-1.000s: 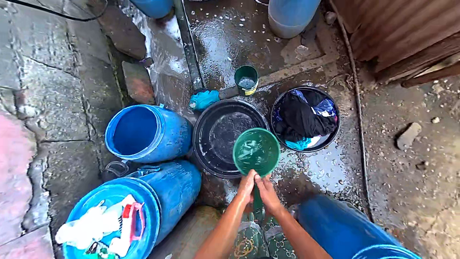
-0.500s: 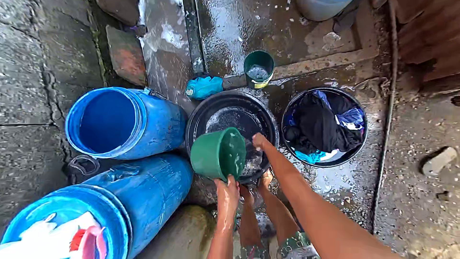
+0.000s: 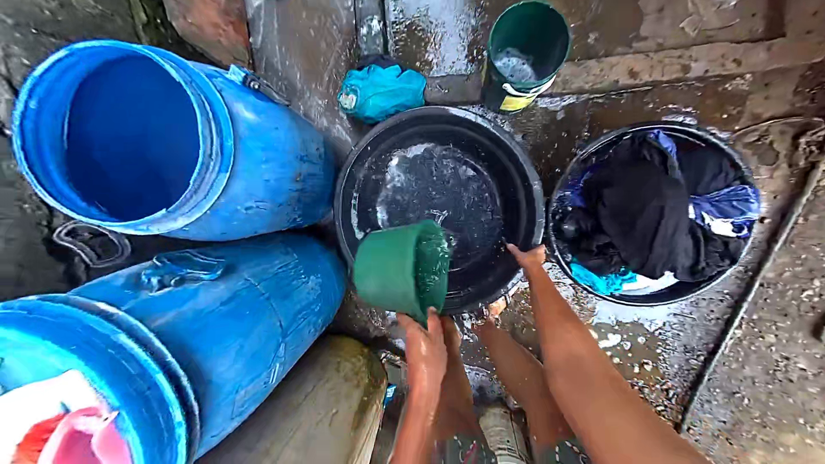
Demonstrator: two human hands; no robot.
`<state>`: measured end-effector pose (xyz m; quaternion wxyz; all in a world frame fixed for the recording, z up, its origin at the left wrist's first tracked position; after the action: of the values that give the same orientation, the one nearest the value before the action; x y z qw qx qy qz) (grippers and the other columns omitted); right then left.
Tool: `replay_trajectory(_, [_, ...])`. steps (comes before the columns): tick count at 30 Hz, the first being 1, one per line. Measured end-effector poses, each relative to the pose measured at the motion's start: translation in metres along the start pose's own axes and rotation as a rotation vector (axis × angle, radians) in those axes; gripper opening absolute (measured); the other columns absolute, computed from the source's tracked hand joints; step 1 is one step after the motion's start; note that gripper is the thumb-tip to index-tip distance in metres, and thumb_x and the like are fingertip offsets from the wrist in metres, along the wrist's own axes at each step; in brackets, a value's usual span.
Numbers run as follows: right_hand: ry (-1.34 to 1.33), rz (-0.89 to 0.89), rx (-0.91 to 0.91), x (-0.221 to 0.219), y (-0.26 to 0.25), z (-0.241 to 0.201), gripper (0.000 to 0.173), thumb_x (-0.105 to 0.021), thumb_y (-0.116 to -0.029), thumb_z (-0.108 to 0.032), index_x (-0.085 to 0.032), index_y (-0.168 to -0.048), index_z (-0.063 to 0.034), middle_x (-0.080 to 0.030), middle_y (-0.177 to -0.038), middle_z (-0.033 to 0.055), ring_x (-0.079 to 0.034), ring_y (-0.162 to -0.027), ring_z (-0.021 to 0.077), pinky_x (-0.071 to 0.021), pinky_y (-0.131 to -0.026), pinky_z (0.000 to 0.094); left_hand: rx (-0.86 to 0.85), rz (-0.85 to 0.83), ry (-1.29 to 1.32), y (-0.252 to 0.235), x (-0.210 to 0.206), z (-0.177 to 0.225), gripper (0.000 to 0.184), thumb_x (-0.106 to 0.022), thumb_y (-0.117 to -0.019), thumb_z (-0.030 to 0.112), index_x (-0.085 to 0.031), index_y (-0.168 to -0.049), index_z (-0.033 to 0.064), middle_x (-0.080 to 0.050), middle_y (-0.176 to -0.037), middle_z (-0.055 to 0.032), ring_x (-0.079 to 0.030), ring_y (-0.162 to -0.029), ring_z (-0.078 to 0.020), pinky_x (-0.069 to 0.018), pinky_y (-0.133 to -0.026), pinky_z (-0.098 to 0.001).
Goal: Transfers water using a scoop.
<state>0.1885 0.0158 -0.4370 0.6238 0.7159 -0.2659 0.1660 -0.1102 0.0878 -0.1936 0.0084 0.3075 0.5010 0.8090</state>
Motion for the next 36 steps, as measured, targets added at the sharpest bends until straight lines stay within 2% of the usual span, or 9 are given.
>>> replay_trajectory(2, [0.149, -0.055, -0.015, -0.003, 0.009, 0.009, 0.081, -0.071, -0.0976, -0.031, -0.029, -0.154, 0.0107, -0.045, -0.150, 0.0351, -0.045, -0.141, 0.0444, -0.0350, -0.117, 0.0514, -0.007, 0.008, -0.146, 0.010, -0.011, -0.013, 0.085, -0.059, -0.1054, 0.016, 0.002, -0.160, -0.0073, -0.057, -0.134, -0.0364, -0.066, -0.118, -0.0409, -0.0515, -0.103, -0.0522])
replay_trajectory(4, [0.230, -0.043, -0.008, 0.000, 0.033, 0.019, 0.075, -0.066, -0.1003, -0.032, -0.032, -0.155, 0.0065, -0.052, -0.145, 0.0320, -0.050, -0.137, 0.0434, -0.0382, -0.115, 0.0535, -0.060, 0.016, -0.266, 0.022, -0.027, -0.027, 0.094, -0.061, -0.1027, 0.012, 0.011, -0.158, -0.0100, -0.056, -0.135, -0.0384, -0.067, -0.117, -0.0415, -0.0532, -0.102, -0.0504])
replay_trajectory(8, [0.021, 0.156, 0.078, 0.021, 0.114, 0.042, 0.068, -0.070, -0.0971, -0.024, -0.041, -0.151, 0.0063, -0.059, -0.136, 0.0329, -0.056, -0.130, 0.0449, -0.0418, -0.111, 0.0558, -0.072, -0.120, -0.416, 0.068, -0.042, -0.040, 0.089, -0.056, -0.1044, 0.011, 0.012, -0.158, -0.0106, -0.040, -0.153, -0.0378, -0.063, -0.127, -0.0386, -0.0495, -0.109, -0.0429])
replay_trajectory(10, [-0.092, 0.193, 0.122, 0.041, 0.162, 0.036, 0.064, -0.071, -0.0944, -0.013, -0.043, -0.147, 0.0115, -0.051, -0.145, 0.0323, -0.049, -0.139, 0.0399, -0.0360, -0.118, 0.0483, -0.036, -0.226, -0.539, 0.096, -0.035, -0.035, 0.086, -0.054, -0.1053, 0.012, 0.009, -0.159, -0.0095, -0.045, -0.151, -0.0350, -0.065, -0.124, -0.0379, -0.0501, -0.106, -0.0434])
replay_trajectory(13, [-0.224, 0.215, 0.259, 0.068, 0.223, 0.016, 0.071, -0.063, -0.0969, -0.002, -0.025, -0.155, 0.0136, -0.034, -0.161, 0.0306, -0.034, -0.151, 0.0341, -0.0233, -0.125, 0.0368, -0.169, -0.180, -0.462, 0.115, -0.016, -0.054, 0.088, -0.059, -0.1005, 0.007, 0.005, -0.159, -0.0122, -0.047, -0.148, -0.0365, -0.064, -0.124, -0.0409, -0.0511, -0.106, -0.0460])
replay_trajectory(17, [-0.166, 0.263, 0.592, 0.075, 0.285, -0.038, 0.078, -0.068, -0.0869, -0.001, -0.030, -0.154, 0.0126, -0.037, -0.156, 0.0351, -0.043, -0.144, 0.0431, -0.0368, -0.118, 0.0494, -0.191, -0.073, -0.316, 0.126, 0.047, -0.082, 0.098, -0.065, -0.0982, 0.011, 0.009, -0.160, -0.0073, -0.053, -0.143, -0.0356, -0.068, -0.118, -0.0434, -0.0533, -0.103, -0.0540])
replay_trajectory(23, [0.032, 0.250, 0.794, 0.029, 0.384, -0.120, 0.079, -0.063, -0.0864, 0.004, -0.031, -0.159, 0.0007, -0.029, -0.164, 0.0276, -0.026, -0.153, 0.0476, -0.0130, -0.117, 0.0769, -0.131, 0.070, -0.228, 0.144, 0.166, -0.134, 0.102, -0.065, -0.0965, 0.006, 0.014, -0.160, -0.0052, -0.053, -0.142, -0.0368, -0.067, -0.118, -0.0460, -0.0519, -0.103, -0.0574])
replay_trajectory(30, [0.249, 0.267, 0.925, -0.025, 0.430, -0.122, 0.073, -0.059, -0.0892, 0.005, -0.036, -0.158, -0.0009, -0.032, -0.165, 0.0212, -0.018, -0.155, 0.0483, -0.0019, -0.117, 0.0793, -0.101, 0.153, -0.154, 0.159, 0.226, -0.179, 0.100, -0.065, -0.0951, 0.002, 0.011, -0.159, -0.0091, -0.057, -0.133, -0.0406, -0.064, -0.119, -0.0496, -0.0491, -0.105, -0.0570])
replay_trajectory(36, [0.288, 0.239, 0.998, -0.070, 0.448, -0.125, 0.067, -0.054, -0.0918, 0.006, -0.039, -0.156, -0.0016, -0.029, -0.167, 0.0183, -0.015, -0.156, 0.0465, -0.0031, -0.116, 0.0804, -0.131, 0.205, -0.104, 0.161, 0.237, -0.193, 0.098, -0.064, -0.0944, 0.001, 0.009, -0.157, -0.0132, -0.050, -0.139, -0.0435, -0.060, -0.126, -0.0512, -0.0468, -0.109, -0.0539])
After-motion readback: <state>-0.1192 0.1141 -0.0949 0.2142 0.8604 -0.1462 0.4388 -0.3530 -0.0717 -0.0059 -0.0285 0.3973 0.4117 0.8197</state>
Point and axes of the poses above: each hand's wrist, its own y-axis away from the middle knuckle, its own x-axis out of the back of the hand, z = x × y, the point moved 8 cm from there along -y, towards the middle knuckle
